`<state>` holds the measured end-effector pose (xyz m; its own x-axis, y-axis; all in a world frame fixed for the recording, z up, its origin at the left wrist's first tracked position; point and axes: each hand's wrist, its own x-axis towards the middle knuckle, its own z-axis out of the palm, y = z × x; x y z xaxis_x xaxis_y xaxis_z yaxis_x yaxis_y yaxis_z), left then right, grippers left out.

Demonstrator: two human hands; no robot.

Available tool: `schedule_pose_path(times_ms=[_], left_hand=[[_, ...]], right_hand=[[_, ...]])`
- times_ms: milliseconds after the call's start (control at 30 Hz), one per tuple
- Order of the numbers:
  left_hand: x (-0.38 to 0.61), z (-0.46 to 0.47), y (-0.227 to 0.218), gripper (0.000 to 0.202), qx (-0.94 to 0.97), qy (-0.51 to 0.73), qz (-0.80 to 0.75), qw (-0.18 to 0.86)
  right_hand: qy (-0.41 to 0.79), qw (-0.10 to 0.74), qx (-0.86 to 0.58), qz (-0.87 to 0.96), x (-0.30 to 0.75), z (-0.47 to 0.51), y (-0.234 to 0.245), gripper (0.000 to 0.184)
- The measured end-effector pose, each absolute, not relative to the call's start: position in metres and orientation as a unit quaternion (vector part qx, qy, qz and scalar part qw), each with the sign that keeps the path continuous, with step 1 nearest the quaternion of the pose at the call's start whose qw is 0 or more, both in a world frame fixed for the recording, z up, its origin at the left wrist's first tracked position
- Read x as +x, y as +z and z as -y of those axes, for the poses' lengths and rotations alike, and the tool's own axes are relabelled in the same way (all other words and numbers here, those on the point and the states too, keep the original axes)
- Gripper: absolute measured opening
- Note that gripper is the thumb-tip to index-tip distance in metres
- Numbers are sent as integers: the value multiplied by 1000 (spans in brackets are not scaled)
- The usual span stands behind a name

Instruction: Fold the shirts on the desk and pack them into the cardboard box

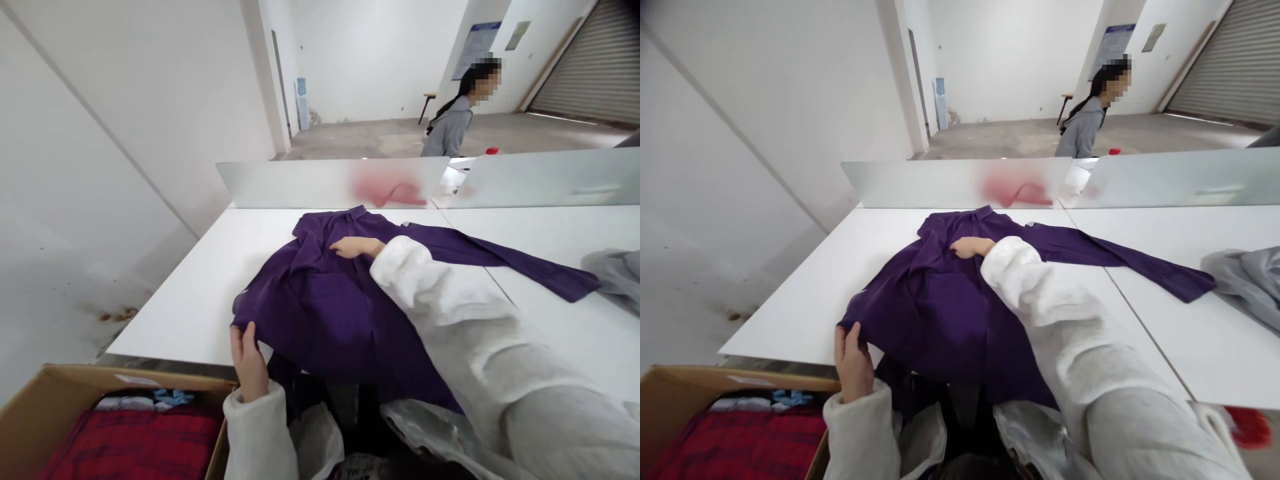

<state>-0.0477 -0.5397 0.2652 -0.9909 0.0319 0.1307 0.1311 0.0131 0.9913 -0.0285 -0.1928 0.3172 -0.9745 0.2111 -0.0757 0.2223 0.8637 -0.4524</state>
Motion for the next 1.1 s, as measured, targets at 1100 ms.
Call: schedule_pose_path(times_ms=[1100], left_hand=[[-108, 565, 307, 27, -105, -535, 833, -100]], right_hand=[[-627, -89, 391, -669, 3, 139, 295, 37]])
